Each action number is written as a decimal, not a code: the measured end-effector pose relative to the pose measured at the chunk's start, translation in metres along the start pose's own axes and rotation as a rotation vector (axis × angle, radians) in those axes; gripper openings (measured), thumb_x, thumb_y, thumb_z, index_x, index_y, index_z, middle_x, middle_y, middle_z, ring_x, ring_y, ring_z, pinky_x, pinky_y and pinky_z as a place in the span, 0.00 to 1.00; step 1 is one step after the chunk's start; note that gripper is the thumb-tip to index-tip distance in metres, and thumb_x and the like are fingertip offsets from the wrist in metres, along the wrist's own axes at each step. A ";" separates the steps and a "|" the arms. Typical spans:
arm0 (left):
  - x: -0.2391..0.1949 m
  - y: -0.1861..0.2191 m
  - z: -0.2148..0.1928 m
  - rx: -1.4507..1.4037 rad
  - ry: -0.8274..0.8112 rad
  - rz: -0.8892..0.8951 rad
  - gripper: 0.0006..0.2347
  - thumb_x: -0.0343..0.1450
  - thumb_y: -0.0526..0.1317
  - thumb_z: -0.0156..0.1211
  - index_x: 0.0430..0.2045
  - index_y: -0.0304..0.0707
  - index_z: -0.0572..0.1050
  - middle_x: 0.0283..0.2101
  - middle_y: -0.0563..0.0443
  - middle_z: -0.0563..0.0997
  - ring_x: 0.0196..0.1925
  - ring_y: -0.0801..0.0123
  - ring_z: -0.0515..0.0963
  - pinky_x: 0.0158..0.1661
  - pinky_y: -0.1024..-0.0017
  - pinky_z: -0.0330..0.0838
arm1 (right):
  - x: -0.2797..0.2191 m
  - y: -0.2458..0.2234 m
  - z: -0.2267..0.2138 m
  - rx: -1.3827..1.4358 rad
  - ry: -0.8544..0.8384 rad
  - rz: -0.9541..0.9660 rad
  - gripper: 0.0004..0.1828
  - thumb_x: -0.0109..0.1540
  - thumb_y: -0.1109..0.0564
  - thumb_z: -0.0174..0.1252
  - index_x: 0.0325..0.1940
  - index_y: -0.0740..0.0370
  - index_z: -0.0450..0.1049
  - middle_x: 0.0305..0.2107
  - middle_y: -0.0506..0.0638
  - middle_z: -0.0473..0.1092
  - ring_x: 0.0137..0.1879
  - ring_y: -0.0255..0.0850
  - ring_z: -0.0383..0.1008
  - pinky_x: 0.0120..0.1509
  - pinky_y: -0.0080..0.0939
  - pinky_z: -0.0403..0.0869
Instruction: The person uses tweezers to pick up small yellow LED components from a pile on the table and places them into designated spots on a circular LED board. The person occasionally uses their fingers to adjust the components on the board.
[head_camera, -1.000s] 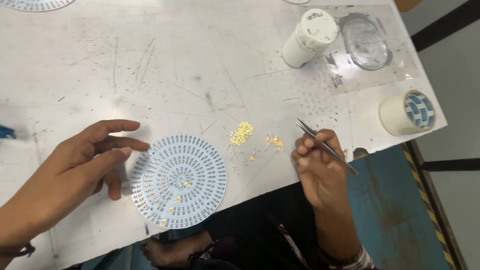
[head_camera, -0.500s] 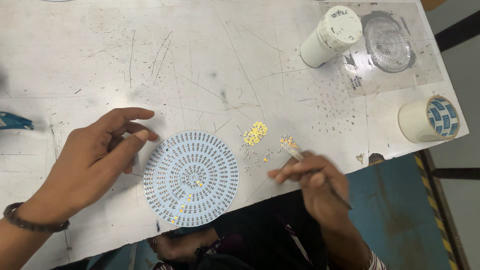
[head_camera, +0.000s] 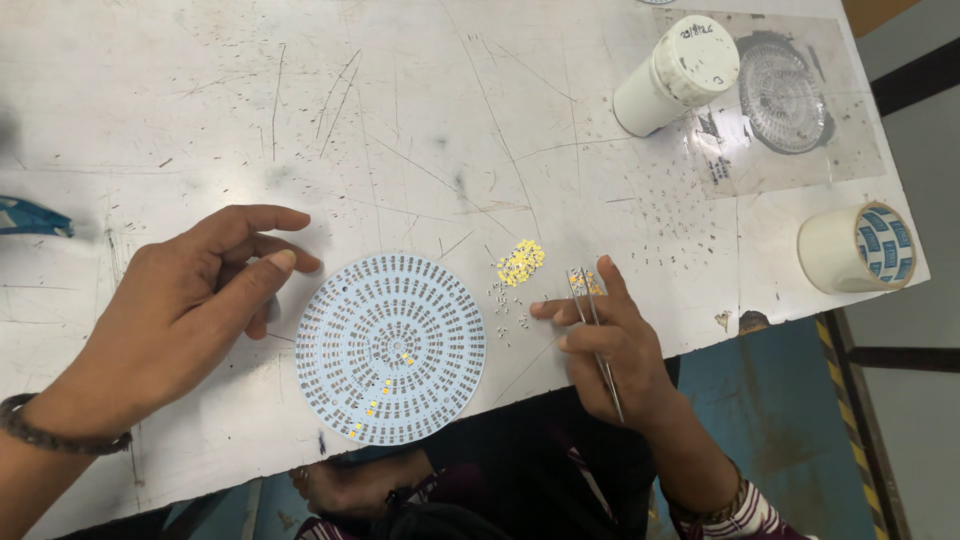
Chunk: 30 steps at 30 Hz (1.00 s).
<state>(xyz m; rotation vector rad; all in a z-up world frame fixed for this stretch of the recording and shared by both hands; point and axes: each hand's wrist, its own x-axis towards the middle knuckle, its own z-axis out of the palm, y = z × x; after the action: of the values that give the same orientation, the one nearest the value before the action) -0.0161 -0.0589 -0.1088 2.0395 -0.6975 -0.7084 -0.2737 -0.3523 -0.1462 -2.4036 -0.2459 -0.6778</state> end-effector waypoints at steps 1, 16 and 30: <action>0.000 0.000 0.000 0.000 -0.002 0.003 0.18 0.74 0.40 0.54 0.60 0.40 0.74 0.42 0.50 0.86 0.23 0.72 0.81 0.28 0.73 0.78 | -0.001 0.000 0.001 -0.002 0.029 0.011 0.17 0.58 0.76 0.50 0.44 0.58 0.64 0.39 0.52 0.69 0.51 0.47 0.82 0.86 0.66 0.44; 0.001 0.001 -0.001 0.031 -0.006 -0.008 0.17 0.74 0.40 0.53 0.58 0.39 0.75 0.41 0.48 0.86 0.23 0.72 0.81 0.29 0.73 0.78 | 0.026 -0.012 0.001 -0.092 -0.056 0.016 0.17 0.60 0.70 0.63 0.44 0.58 0.65 0.35 0.49 0.72 0.44 0.40 0.81 0.80 0.62 0.59; -0.001 0.003 -0.002 0.058 -0.009 -0.008 0.17 0.73 0.41 0.53 0.56 0.38 0.75 0.42 0.49 0.86 0.23 0.71 0.82 0.29 0.72 0.79 | 0.024 -0.005 0.011 -0.179 0.074 0.065 0.16 0.62 0.74 0.62 0.46 0.64 0.64 0.45 0.60 0.70 0.47 0.44 0.82 0.55 0.39 0.82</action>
<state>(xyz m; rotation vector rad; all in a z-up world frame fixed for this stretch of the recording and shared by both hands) -0.0166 -0.0586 -0.1051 2.0947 -0.7226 -0.7096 -0.2505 -0.3412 -0.1377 -2.5373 -0.0782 -0.7867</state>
